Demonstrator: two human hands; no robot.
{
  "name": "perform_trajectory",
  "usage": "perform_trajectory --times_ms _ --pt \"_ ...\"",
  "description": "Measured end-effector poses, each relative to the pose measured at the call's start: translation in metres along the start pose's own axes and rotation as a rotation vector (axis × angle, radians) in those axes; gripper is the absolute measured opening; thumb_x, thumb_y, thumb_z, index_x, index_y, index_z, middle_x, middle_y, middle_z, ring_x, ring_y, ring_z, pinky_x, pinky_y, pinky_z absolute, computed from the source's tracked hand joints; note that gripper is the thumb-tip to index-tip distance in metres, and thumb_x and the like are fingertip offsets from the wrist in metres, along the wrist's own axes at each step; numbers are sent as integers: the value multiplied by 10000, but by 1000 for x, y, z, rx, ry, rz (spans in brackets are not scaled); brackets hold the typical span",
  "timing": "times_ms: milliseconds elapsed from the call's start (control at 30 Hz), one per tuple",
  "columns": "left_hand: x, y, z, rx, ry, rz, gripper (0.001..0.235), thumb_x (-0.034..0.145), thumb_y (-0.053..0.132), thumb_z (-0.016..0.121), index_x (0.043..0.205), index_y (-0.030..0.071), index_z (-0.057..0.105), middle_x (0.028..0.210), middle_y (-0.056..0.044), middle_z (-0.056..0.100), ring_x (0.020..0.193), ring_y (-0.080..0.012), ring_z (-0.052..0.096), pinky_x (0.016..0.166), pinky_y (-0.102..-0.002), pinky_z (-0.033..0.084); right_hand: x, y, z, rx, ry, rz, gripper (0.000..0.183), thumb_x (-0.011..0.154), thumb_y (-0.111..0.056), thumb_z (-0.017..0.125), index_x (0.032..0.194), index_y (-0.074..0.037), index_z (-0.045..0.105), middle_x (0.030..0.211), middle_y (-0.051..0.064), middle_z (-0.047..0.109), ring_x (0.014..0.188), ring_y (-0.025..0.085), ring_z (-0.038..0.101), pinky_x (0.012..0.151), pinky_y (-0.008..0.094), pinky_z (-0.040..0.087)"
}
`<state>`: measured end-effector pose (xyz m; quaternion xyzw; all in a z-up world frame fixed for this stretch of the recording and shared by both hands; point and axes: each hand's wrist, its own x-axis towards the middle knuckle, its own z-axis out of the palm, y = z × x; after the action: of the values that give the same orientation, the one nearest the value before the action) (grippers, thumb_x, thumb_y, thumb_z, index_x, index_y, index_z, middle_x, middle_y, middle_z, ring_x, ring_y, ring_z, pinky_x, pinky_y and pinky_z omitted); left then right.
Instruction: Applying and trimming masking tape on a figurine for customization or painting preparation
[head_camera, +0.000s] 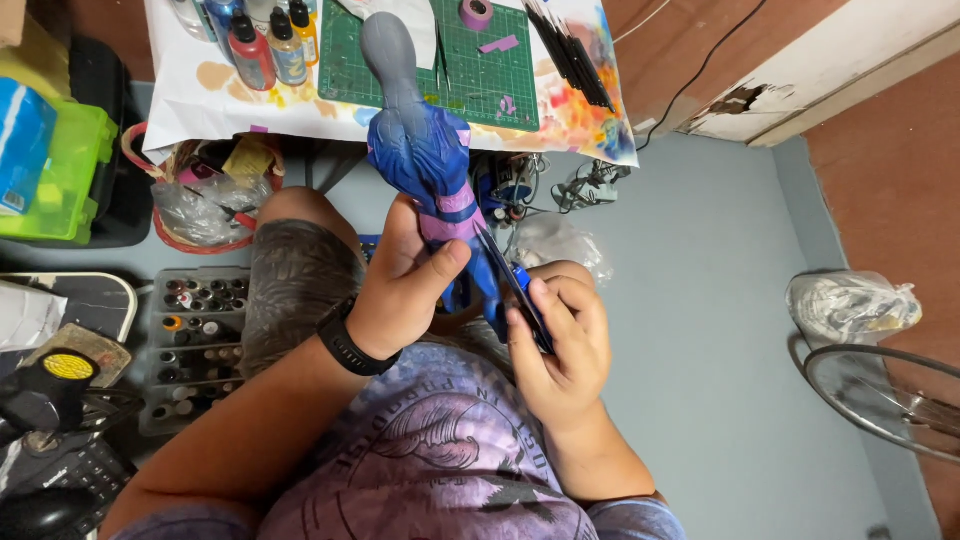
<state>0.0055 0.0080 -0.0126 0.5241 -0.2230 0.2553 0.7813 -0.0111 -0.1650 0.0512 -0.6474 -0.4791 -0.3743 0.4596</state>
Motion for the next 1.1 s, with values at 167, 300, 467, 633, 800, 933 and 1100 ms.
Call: perform_trajectory --times_ms 167,300,467,633,800,933,1100 --pt "0 -2 0 -5 5 11 486 1012 116 607 1444 19 406 1293 -69 543 1173 -129 499 1051 -375 405 -3 0 1 -17 -2 13 363 880 109 730 1235 125 653 979 268 593 790 372 650 695 509 541" --pt "-1 -6 -2 -4 -8 16 518 1015 99 598 1473 13 373 1314 -76 533 1169 -131 499 1065 -382 399 -2 2 1 -10 -12 3 368 884 103 726 1243 121 649 974 263 589 792 385 642 705 525 530" --pt "1 -3 -1 -17 -12 23 517 1018 101 595 1478 18 374 1288 -64 543 1126 -115 507 1038 -370 412 -4 3 1 -13 -12 9 373 878 108 724 1243 123 647 972 266 587 800 403 645 715 537 528" --pt "2 -2 3 -127 -26 17 518 1033 135 581 1496 42 367 1219 -5 537 1058 -81 496 1035 -330 391 -23 5 -7 -59 14 82 367 912 39 741 1259 107 644 1039 258 587 880 373 644 774 517 535" --pt "-7 -16 1 -472 18 -98 497 996 185 634 1429 45 435 1010 -48 585 940 -128 576 886 -324 502 -48 10 -11 471 141 338 525 1059 44 441 1563 -49 325 1256 350 546 744 270 658 726 474 650" --pt "-1 -5 3 -470 -2 -111 473 994 188 634 1403 52 440 974 -52 572 916 -139 583 873 -323 510 -54 9 -9 630 174 413 297 1074 -4 427 1362 31 489 1234 331 562 791 294 679 794 544 643" --pt "0 7 11 -463 26 -154 507 954 170 672 1409 80 470 933 -31 529 890 -122 558 853 -278 486 -56 13 -13 1011 168 399 514 993 -140 425 1461 44 527 1249 419 566 973 522 694 1049 757 416"
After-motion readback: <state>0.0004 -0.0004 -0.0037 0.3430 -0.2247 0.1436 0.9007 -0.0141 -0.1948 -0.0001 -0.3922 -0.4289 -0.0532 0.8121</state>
